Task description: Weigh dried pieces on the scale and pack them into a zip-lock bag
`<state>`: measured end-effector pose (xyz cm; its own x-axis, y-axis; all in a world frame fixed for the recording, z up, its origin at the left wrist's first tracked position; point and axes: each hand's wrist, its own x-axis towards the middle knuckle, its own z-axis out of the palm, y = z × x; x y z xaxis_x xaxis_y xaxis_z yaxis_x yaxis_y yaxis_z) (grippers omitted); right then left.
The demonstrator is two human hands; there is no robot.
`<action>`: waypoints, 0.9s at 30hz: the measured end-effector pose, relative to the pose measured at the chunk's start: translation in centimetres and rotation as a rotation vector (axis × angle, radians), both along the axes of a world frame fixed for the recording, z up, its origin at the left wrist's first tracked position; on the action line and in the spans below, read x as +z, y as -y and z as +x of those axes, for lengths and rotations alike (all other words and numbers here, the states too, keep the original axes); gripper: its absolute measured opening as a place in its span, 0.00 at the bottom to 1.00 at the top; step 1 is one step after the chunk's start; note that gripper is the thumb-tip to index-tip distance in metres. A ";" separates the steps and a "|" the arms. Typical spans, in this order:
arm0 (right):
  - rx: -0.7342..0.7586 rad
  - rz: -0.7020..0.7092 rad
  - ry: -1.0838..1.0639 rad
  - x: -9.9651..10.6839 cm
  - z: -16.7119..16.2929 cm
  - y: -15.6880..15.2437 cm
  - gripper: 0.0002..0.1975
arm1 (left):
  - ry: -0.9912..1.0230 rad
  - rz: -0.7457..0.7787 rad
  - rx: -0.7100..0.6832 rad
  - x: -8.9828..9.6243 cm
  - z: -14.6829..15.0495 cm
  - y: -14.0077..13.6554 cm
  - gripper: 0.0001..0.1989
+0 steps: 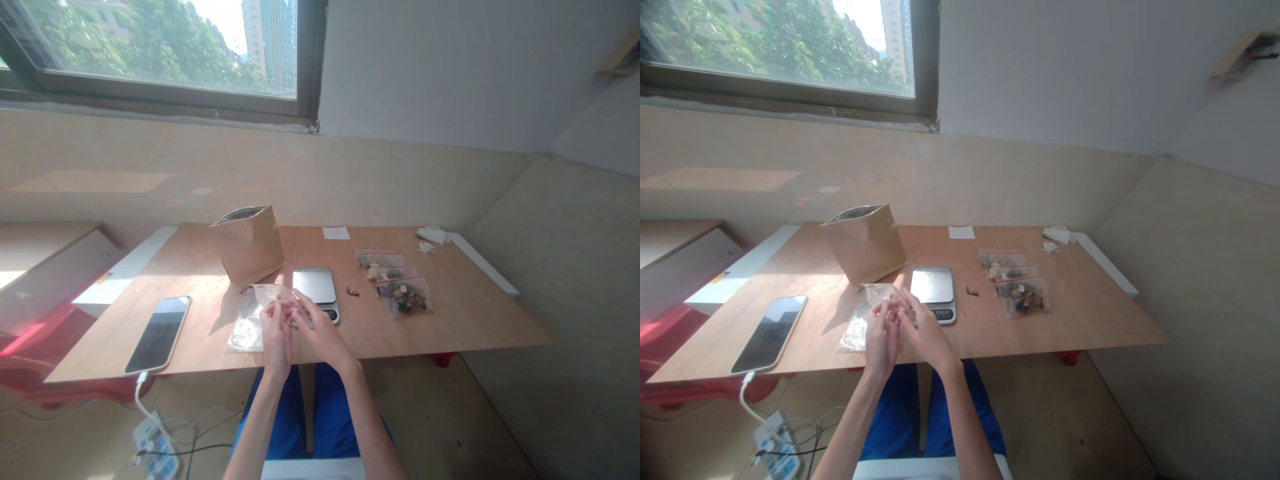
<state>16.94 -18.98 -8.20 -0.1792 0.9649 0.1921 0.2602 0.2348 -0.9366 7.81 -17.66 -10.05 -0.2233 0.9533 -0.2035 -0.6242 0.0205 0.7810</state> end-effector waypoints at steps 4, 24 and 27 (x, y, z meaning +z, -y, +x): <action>-0.043 0.041 -0.009 0.0 0.5 -0.2 0.19 | -0.180 0.129 -0.121 -0.5 -0.2 0.3 0.12; -0.250 -0.033 -0.329 -1.7 3.2 -0.6 0.11 | -0.173 0.167 -0.178 -1.9 -3.0 -1.2 0.22; -0.328 0.032 -0.119 -1.5 4.5 -0.3 0.10 | -0.281 0.177 -0.157 -2.0 -3.3 -1.2 0.17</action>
<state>21.44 -18.68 -9.65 0.1643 0.9606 0.2243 0.2163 0.1868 -0.9583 4.56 -16.42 -12.03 -0.0948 0.9954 0.0159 -0.3851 -0.0514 0.9214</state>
